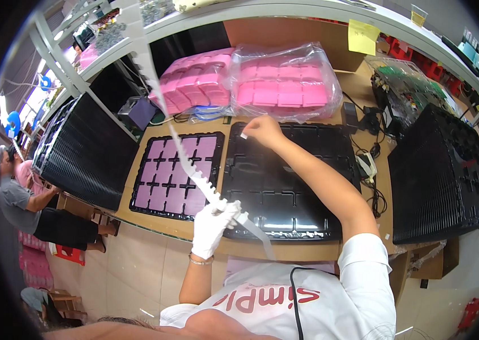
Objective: The person places a black plastic tray on a table and applies a strip of white adhesive tape to its surface. They then pick up a pink plastic insert and place it into the tray, pressing it down to secure it. This process is repeated for multiple trays, with the person consistently applying tape and inserting the pink components.
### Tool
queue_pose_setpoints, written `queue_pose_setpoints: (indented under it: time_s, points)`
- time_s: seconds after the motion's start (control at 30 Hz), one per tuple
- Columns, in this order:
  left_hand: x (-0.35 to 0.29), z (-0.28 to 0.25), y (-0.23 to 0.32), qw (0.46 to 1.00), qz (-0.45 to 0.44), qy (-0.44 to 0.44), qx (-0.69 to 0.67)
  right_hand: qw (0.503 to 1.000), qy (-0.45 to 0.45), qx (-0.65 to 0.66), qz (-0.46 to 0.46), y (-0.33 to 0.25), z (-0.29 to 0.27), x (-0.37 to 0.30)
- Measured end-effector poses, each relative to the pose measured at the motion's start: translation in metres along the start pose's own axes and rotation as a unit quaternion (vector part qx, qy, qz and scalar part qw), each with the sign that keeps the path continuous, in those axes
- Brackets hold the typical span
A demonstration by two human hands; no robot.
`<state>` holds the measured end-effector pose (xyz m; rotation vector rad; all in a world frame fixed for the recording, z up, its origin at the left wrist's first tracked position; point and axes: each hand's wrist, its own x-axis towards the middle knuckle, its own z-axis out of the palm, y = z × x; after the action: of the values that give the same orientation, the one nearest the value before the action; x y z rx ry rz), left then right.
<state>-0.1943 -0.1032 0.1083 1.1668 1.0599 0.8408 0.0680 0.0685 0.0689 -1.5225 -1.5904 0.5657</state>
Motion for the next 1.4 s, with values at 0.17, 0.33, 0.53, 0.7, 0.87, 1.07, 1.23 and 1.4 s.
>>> queue_pose_setpoints:
  time_s: [0.17, 0.33, 0.53, 0.7, 0.87, 1.07, 1.23, 1.4]
  points:
    - [0.0, 0.001, 0.001, 0.999, -0.005, -0.001, 0.032, 0.986, -0.021, -0.163, -0.019, 0.007, 0.015, 0.025]
    - [0.0, -0.002, 0.0, 0.999, -0.017, -0.005, 0.047, 0.974, -0.091, -0.203, -0.03, -0.005, 0.008, 0.031]
    - [0.004, -0.006, -0.006, 0.996, 0.009, -0.038, 0.077, 0.956, -0.112, -0.269, -0.022, 0.0, 0.007, 0.043]
    - [0.003, -0.002, -0.001, 0.999, -0.019, -0.027, -0.02, 0.961, -0.087, -0.26, -0.018, 0.005, 0.008, 0.044]
    - [0.003, -0.007, -0.002, 0.998, -0.02, -0.044, 0.036, 0.964, -0.106, -0.242, -0.024, 0.0, 0.004, 0.042]
    - [0.003, -0.008, -0.006, 0.998, -0.017, -0.046, 0.03, 0.974, -0.134, -0.181, -0.009, -0.001, 0.003, 0.037]
    - [0.001, -0.001, -0.003, 1.0, -0.001, -0.008, -0.02, 0.985, -0.122, -0.112, -0.042, 0.016, 0.001, 0.037]
    - [0.003, 0.0, -0.007, 1.0, 0.008, 0.001, -0.029, 0.976, -0.098, 0.173, 0.089, 0.01, -0.017, 0.025]
